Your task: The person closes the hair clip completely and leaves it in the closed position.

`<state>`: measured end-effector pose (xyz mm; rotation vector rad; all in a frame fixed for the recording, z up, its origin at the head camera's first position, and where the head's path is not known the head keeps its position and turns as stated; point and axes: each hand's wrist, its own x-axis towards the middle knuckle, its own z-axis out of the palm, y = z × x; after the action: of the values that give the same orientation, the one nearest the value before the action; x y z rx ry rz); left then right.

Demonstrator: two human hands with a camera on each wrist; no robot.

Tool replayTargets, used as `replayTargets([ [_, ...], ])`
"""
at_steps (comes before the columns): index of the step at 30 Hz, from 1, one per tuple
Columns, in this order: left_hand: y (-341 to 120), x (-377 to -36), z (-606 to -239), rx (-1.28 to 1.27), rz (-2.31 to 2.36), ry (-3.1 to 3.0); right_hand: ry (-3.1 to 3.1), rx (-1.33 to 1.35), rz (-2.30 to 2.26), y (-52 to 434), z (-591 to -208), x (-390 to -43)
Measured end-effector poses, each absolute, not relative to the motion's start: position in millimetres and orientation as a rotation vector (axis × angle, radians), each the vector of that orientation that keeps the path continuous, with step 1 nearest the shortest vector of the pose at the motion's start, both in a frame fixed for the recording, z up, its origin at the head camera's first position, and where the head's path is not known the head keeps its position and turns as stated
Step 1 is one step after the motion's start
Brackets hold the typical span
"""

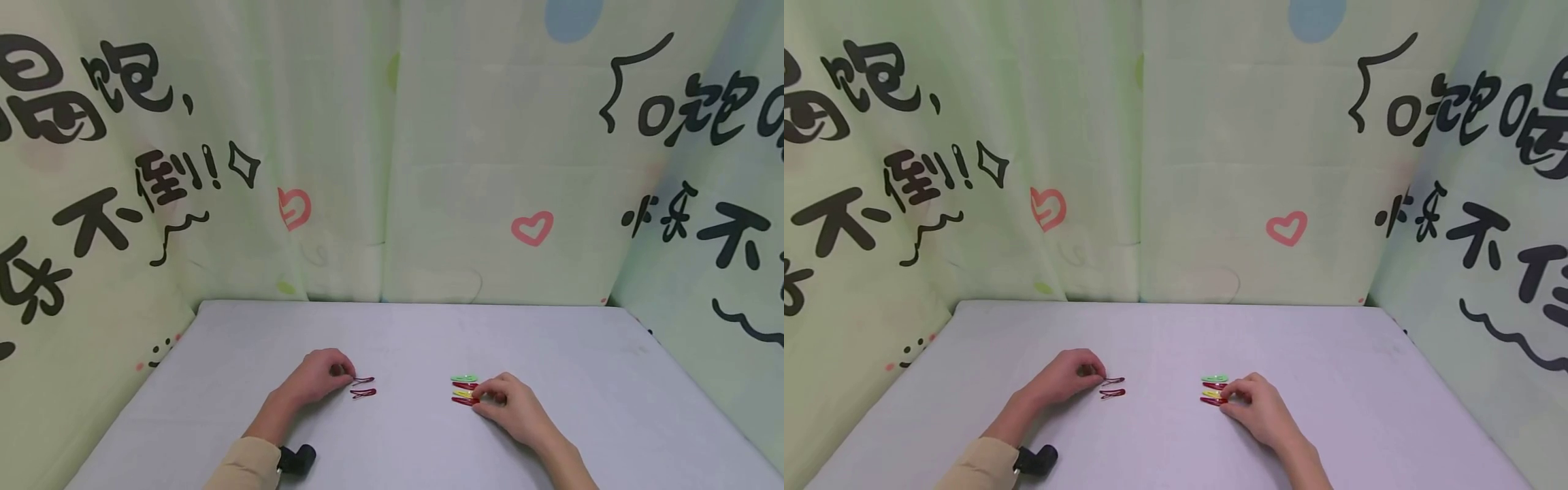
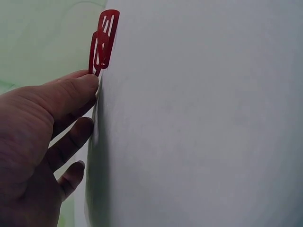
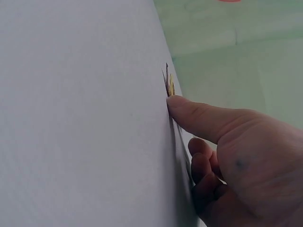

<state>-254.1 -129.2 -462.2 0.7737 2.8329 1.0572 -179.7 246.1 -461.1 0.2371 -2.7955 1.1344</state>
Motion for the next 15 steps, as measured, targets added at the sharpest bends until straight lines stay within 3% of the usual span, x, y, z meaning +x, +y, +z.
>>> replayTargets([
  [15, -133.6, -250.5, -459.0, 0.637, 1.16, 2.88, -2.708, 0.123, 1.306, 246.0, -458.9, -180.1],
])
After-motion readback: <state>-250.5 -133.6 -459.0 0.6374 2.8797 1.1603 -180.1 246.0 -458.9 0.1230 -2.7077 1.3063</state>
